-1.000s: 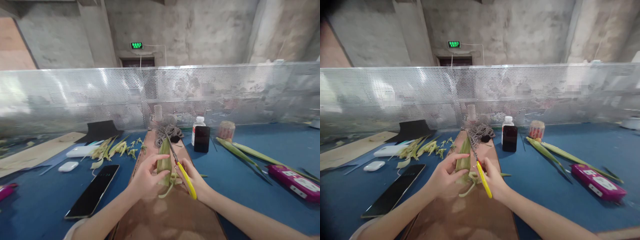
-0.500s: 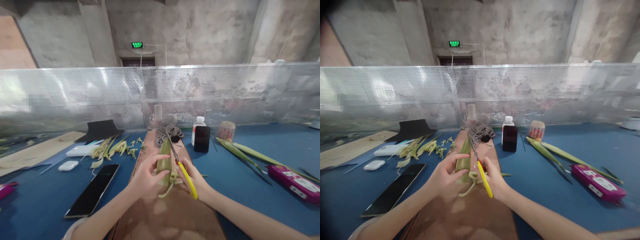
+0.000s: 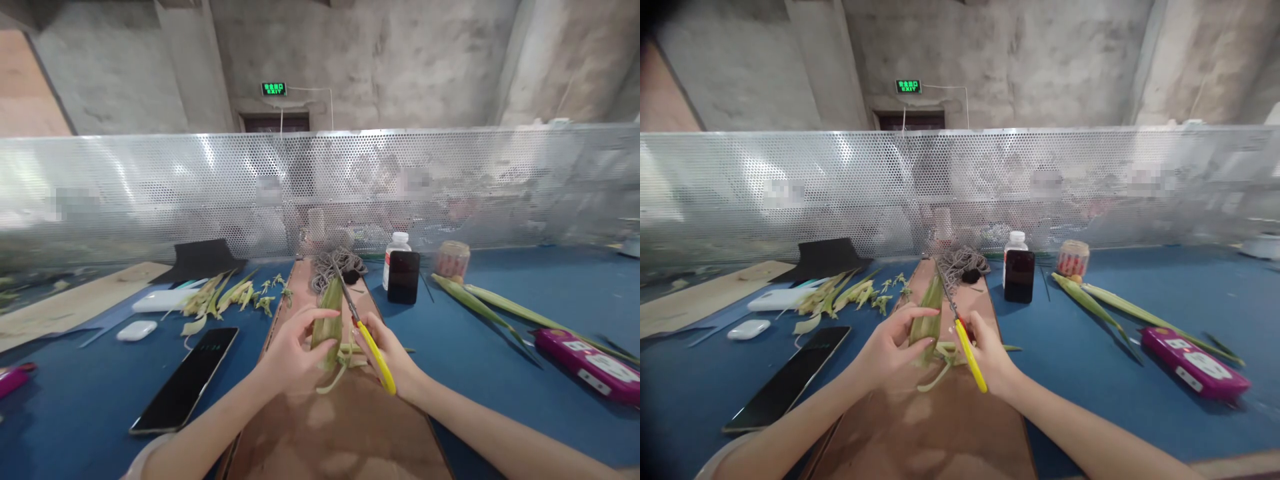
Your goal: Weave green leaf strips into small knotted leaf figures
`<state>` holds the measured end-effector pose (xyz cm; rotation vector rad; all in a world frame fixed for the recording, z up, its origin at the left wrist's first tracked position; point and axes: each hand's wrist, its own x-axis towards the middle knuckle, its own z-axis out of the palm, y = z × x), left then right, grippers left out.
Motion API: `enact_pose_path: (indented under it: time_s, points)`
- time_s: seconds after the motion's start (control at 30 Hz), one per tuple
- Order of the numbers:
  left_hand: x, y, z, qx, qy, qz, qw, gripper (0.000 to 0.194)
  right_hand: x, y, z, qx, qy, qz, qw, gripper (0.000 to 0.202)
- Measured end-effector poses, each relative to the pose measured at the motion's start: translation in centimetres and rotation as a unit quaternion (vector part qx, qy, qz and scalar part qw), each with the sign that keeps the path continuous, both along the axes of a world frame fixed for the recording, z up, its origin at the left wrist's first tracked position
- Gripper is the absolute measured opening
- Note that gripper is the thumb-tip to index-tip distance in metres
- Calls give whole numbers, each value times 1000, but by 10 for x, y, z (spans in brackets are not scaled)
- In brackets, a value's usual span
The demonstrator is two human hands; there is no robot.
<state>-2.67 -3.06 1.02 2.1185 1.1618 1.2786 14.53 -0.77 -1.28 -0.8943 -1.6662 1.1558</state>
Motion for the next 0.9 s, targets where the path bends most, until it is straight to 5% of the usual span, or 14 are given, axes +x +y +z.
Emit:
enact_pose_path:
  time_s: [0.9]
  points:
    - [-3,1,2,30,26,2,999,37,-2,-3,3,-77,1,-16,997,27]
